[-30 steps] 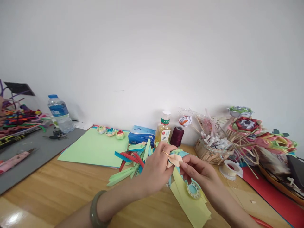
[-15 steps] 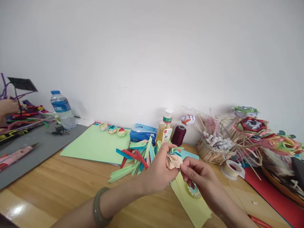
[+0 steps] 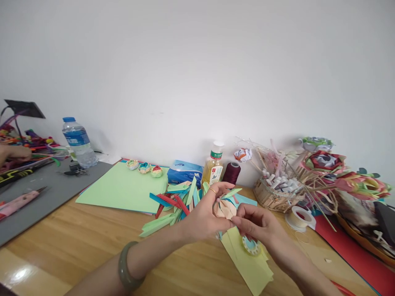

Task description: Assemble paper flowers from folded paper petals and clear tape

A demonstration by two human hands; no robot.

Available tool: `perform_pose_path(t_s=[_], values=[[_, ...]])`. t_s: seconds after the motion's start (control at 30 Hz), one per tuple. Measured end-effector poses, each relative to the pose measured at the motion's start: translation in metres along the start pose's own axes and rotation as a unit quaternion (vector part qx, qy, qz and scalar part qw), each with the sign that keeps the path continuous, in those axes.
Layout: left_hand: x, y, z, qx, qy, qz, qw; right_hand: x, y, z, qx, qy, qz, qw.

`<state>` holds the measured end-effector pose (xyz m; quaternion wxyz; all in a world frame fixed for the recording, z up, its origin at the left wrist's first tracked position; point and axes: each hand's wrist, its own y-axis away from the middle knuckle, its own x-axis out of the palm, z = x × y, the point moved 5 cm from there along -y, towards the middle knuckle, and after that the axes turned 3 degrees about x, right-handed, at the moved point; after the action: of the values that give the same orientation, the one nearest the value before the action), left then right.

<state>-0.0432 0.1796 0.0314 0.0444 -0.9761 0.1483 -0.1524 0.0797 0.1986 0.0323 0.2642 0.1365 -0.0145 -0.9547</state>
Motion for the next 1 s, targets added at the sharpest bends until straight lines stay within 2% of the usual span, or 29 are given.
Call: perform_pose_path(t_s=[0.07, 0.17, 0.23, 0.4, 0.53, 0.57, 0.63, 0.7, 0.8, 0.87, 1.0], values=[[0.0, -0.002, 0.002, -0.019, 0.08, 0.021, 0.996, -0.01, 0.0, 0.005, -0.016, 0.026, -0.025, 0.999], [0.004, -0.004, 0.007, -0.06, 0.183, 0.062, 0.979, -0.029, 0.004, 0.014, -0.08, 0.012, -0.129, 0.988], [0.008, -0.003, 0.012, -0.076, 0.22, 0.086, 0.969, -0.031, 0.007, 0.019, -0.11, 0.009, -0.15, 0.983], [0.015, 0.002, 0.03, -0.126, 0.292, 0.123, 0.94, -0.019, 0.006, 0.019, -0.088, -0.021, -0.082, 0.993], [0.018, 0.006, 0.037, -0.137, 0.3, 0.147, 0.933, -0.011, 0.004, 0.014, -0.042, -0.092, -0.003, 0.995], [0.018, 0.006, 0.037, -0.138, 0.302, 0.156, 0.93, -0.011, 0.004, 0.014, -0.042, -0.093, -0.001, 0.995], [0.019, 0.006, 0.037, -0.146, 0.303, 0.167, 0.927, -0.017, 0.004, 0.015, -0.066, -0.065, -0.038, 0.995], [0.017, 0.002, 0.035, -0.141, 0.278, 0.142, 0.94, -0.023, 0.005, 0.018, -0.104, -0.018, -0.082, 0.991], [0.007, -0.004, 0.029, -0.104, 0.165, 0.044, 0.98, -0.025, 0.005, 0.019, -0.146, 0.034, -0.096, 0.984], [0.003, -0.006, 0.024, -0.094, 0.086, -0.009, 0.992, -0.024, 0.005, 0.018, -0.165, 0.062, -0.104, 0.979], [0.0, -0.006, 0.018, -0.087, 0.026, -0.026, 0.995, -0.024, 0.003, 0.011, -0.171, 0.091, -0.139, 0.971]])
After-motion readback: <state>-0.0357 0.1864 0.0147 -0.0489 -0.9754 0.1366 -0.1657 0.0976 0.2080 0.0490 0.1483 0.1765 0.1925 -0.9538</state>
